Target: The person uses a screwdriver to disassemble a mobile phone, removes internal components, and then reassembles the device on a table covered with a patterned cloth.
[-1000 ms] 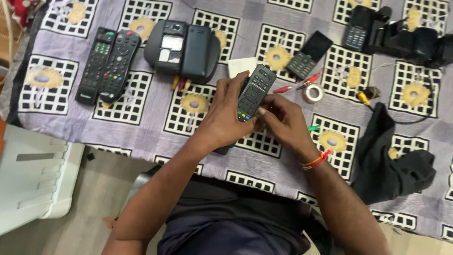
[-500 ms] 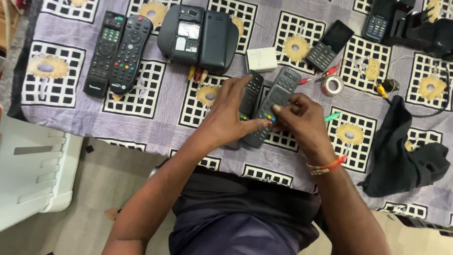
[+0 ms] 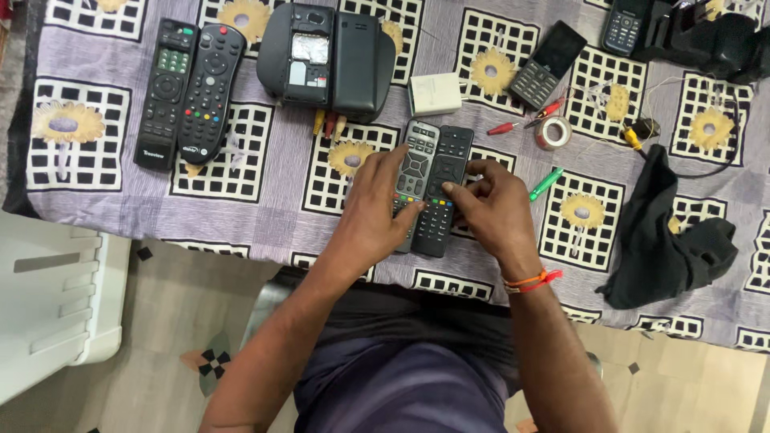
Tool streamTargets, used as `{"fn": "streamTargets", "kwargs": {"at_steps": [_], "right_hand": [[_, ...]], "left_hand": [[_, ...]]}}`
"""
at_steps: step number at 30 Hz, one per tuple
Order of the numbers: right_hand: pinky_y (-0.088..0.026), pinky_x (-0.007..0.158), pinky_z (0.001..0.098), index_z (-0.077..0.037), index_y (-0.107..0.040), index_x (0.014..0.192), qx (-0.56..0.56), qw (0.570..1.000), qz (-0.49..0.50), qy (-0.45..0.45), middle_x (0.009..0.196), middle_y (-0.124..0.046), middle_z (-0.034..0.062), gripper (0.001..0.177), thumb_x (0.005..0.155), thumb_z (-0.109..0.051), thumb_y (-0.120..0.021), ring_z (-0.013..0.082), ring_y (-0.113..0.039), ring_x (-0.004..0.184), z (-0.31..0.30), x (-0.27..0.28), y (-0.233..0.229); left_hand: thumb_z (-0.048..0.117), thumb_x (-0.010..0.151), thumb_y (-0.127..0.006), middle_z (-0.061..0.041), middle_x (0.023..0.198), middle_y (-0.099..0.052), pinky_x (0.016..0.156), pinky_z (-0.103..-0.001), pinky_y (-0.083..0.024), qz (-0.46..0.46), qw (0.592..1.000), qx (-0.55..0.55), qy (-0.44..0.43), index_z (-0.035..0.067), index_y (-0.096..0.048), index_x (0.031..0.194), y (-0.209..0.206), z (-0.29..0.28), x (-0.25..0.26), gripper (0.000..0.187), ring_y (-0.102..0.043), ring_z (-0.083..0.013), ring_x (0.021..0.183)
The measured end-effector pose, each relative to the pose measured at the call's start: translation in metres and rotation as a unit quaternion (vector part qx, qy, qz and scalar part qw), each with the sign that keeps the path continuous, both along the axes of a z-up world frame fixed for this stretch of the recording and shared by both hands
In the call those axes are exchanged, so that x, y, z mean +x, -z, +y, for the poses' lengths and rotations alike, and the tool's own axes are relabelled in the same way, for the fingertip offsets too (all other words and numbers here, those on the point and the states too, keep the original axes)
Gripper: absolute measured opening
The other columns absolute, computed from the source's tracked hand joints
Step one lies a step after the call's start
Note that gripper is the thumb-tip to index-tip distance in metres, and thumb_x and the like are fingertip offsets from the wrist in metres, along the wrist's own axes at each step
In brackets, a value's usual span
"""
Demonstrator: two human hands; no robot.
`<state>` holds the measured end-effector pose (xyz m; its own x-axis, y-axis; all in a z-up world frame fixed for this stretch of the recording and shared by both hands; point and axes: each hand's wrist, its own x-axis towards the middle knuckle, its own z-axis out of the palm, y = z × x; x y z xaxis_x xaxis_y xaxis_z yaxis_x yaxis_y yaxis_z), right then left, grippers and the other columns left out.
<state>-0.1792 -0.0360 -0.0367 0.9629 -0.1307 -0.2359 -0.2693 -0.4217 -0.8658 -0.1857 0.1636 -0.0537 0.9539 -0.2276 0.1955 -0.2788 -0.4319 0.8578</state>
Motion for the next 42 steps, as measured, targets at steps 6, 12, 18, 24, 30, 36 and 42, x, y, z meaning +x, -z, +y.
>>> {"fn": "streamTargets", "kwargs": {"at_steps": [6,12,18,24,30,36,42], "right_hand": [[-0.054,0.050,0.0247,0.009,-0.060,0.125,0.030,0.999,-0.020,0.012,0.075,-0.070,0.0081,0.046,0.088,-0.012,-0.076,0.0106,-0.067,0.061,0.004,-0.005,0.007],[-0.048,0.050,0.0240,0.004,-0.056,0.131,-0.001,0.999,-0.036,0.008,0.075,-0.066,0.0042,0.055,0.084,-0.012,-0.080,0.0083,-0.061,0.062,0.015,-0.007,0.009],[-0.045,0.051,0.0234,0.004,-0.055,0.133,0.025,0.998,-0.056,0.011,0.077,-0.062,0.0047,0.057,0.084,-0.010,-0.080,0.0079,-0.057,0.064,0.014,-0.009,0.017],[-0.046,0.056,0.0207,0.003,-0.054,0.138,0.171,0.983,-0.058,0.042,0.082,-0.064,0.0008,0.053,0.089,-0.006,-0.073,0.0058,-0.059,0.070,-0.001,-0.024,0.014],[-0.052,0.064,0.0210,0.001,-0.050,0.138,0.283,0.957,-0.056,-0.001,0.092,-0.071,0.0019,0.051,0.090,-0.001,-0.068,0.0073,-0.065,0.078,0.020,-0.034,0.010],[-0.049,0.060,0.0210,0.002,-0.052,0.139,0.219,0.971,-0.093,0.000,0.085,-0.067,0.0034,0.053,0.090,-0.001,-0.072,0.0073,-0.061,0.072,0.026,-0.037,0.020],[-0.050,0.060,0.0209,0.004,-0.056,0.136,0.034,0.995,-0.085,0.040,0.082,-0.068,0.0037,0.052,0.089,-0.008,-0.075,0.0070,-0.063,0.071,-0.002,-0.032,0.009]], "left_hand": [[0.004,0.079,-0.079,-0.020,0.132,-0.056,0.106,-0.043,-0.048,-0.006,0.999,-0.044,-0.032,0.000,-0.044,0.147,0.009,0.000,-0.001,0.076,-0.057,-0.0373,0.125],[0.010,0.076,-0.085,-0.023,0.132,-0.054,0.107,-0.048,-0.044,-0.035,0.998,-0.013,-0.059,-0.003,-0.043,0.146,0.009,-0.008,-0.001,0.083,-0.053,-0.0409,0.125],[0.018,0.068,-0.088,-0.026,0.132,-0.048,0.103,-0.050,-0.042,-0.029,0.997,0.013,-0.072,-0.005,-0.040,0.145,-0.005,-0.010,-0.013,0.094,-0.050,-0.0437,0.121],[0.012,0.089,-0.076,-0.017,0.135,-0.057,0.103,-0.041,-0.049,-0.029,0.995,-0.081,-0.046,0.001,-0.056,0.143,-0.010,0.005,-0.031,0.059,-0.058,-0.0321,0.119],[0.009,0.102,-0.059,-0.007,0.137,-0.059,0.099,-0.029,-0.051,0.162,0.891,-0.414,0.097,0.004,-0.048,0.148,-0.005,0.005,-0.035,0.048,-0.059,-0.0144,0.118],[0.017,0.102,-0.065,-0.014,0.127,-0.065,0.097,-0.039,-0.054,-0.002,0.994,-0.098,-0.040,0.001,-0.063,0.137,0.000,0.024,-0.035,0.038,-0.065,-0.0282,0.116],[0.038,0.079,-0.084,-0.019,0.117,-0.061,0.088,-0.048,-0.051,-0.029,0.987,0.105,-0.117,-0.002,-0.060,0.131,-0.003,0.007,-0.031,0.070,-0.062,-0.0397,0.106]]}}
